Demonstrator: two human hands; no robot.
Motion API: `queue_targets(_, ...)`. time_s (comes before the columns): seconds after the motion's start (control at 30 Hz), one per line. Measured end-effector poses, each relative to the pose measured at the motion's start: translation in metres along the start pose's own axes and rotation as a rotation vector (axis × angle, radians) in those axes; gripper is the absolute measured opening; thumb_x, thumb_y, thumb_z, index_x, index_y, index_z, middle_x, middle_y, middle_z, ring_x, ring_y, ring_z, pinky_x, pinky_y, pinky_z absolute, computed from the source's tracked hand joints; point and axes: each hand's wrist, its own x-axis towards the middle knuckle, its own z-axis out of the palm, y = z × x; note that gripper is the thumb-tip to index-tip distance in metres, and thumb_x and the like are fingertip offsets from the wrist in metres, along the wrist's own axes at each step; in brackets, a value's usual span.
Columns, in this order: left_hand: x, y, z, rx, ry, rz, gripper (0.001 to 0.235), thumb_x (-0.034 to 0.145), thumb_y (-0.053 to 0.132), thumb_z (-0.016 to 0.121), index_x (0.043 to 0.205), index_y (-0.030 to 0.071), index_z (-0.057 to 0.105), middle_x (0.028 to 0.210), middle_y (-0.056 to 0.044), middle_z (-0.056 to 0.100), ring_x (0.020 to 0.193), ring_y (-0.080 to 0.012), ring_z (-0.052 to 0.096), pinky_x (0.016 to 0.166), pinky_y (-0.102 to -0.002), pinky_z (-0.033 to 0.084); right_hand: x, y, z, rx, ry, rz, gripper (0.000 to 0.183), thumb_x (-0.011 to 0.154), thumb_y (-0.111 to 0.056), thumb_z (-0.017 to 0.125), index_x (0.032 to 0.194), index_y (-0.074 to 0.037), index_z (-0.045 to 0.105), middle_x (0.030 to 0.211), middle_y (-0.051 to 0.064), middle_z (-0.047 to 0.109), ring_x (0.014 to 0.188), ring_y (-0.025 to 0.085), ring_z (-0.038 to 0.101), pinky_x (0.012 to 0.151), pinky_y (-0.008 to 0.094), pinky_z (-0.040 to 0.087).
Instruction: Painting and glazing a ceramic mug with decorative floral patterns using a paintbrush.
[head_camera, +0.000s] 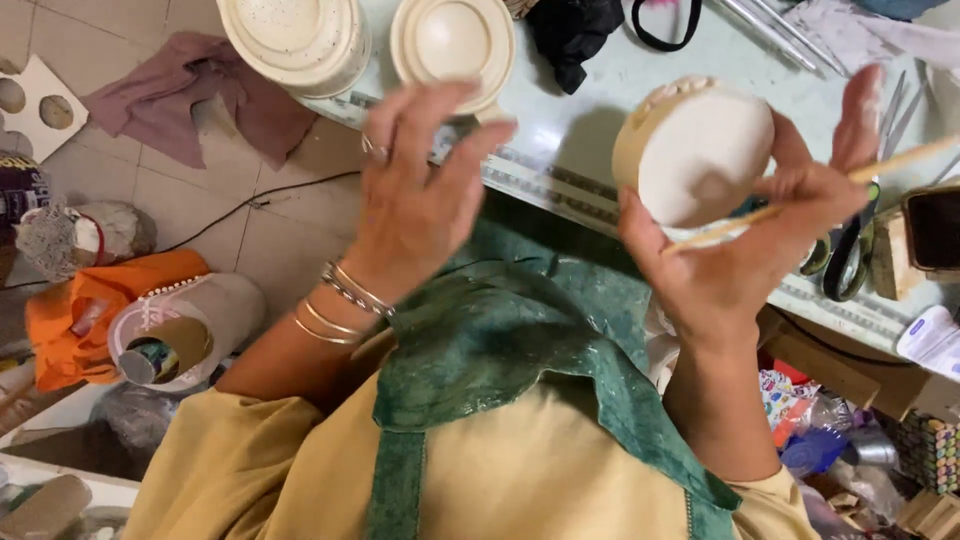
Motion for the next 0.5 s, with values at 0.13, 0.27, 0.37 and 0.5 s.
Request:
queue_targets(0.13, 0.018, -0.010, -0.015, 0.014, -0.090, 0.008, 0.030, 0.085, -0.002, 0.073, 0.111, 0.008, 0.063, 0.127, -0.018, 0.040, 0.120, -0.0350, 0.032, 0.104, -0.054, 0.029, 0.005, 0.026, 0.008, -0.046, -0.070, 0.073, 0.057, 0.084, -0.021, 0.085, 0.110, -0.004, 0.038, 0.153, 0.007, 0.014, 0.151, 0.028, 0.015, 0.133, 0.056, 0.034)
queue_targets(0.27, 0.023, -0.013, -0.011, -0.070, -0.035, 0.041, 0.014, 0.091, -0.002, 0.063, 0.104, 0.005, 0.063, 0.125, -0.020, 0.040, 0.118, -0.0373, 0.034, 0.103, -0.055, 0.033, 0.023, 0.039, 0.030, -0.130, -0.093, 0.020, 0.055, 0.081, -0.014, 0.080, 0.099, 0.004, 0.031, 0.131, 0.024, 0.025, 0.132, 0.031, 0.016, 0.109, 0.045, 0.033)
queue_targets(0.37, 0.021, -0.011, -0.012, -0.080, -0.111, -0.014, 0.028, 0.085, -0.005, 0.073, 0.108, 0.007, 0.061, 0.129, -0.020, 0.038, 0.124, -0.0383, 0.027, 0.104, -0.062, 0.029, 0.019, 0.058, 0.041, -0.321, -0.077, 0.003, 0.106, 0.095, -0.027, 0.092, 0.144, -0.014, -0.001, 0.138, 0.010, 0.037, 0.093, 0.020, 0.045, 0.095, 0.029, 0.044)
queue_targets(0.5, 0.027, -0.012, -0.010, -0.228, -0.011, -0.005, 0.019, 0.087, -0.009, 0.063, 0.101, 0.004, 0.063, 0.124, -0.017, 0.042, 0.122, -0.0362, 0.031, 0.104, -0.050, 0.034, 0.043, 0.026, 0.037, -0.166, -0.028, -0.078, 0.057, 0.084, -0.022, 0.080, 0.101, 0.001, 0.032, 0.102, 0.016, 0.031, 0.099, 0.030, 0.033, 0.087, 0.041, 0.031)
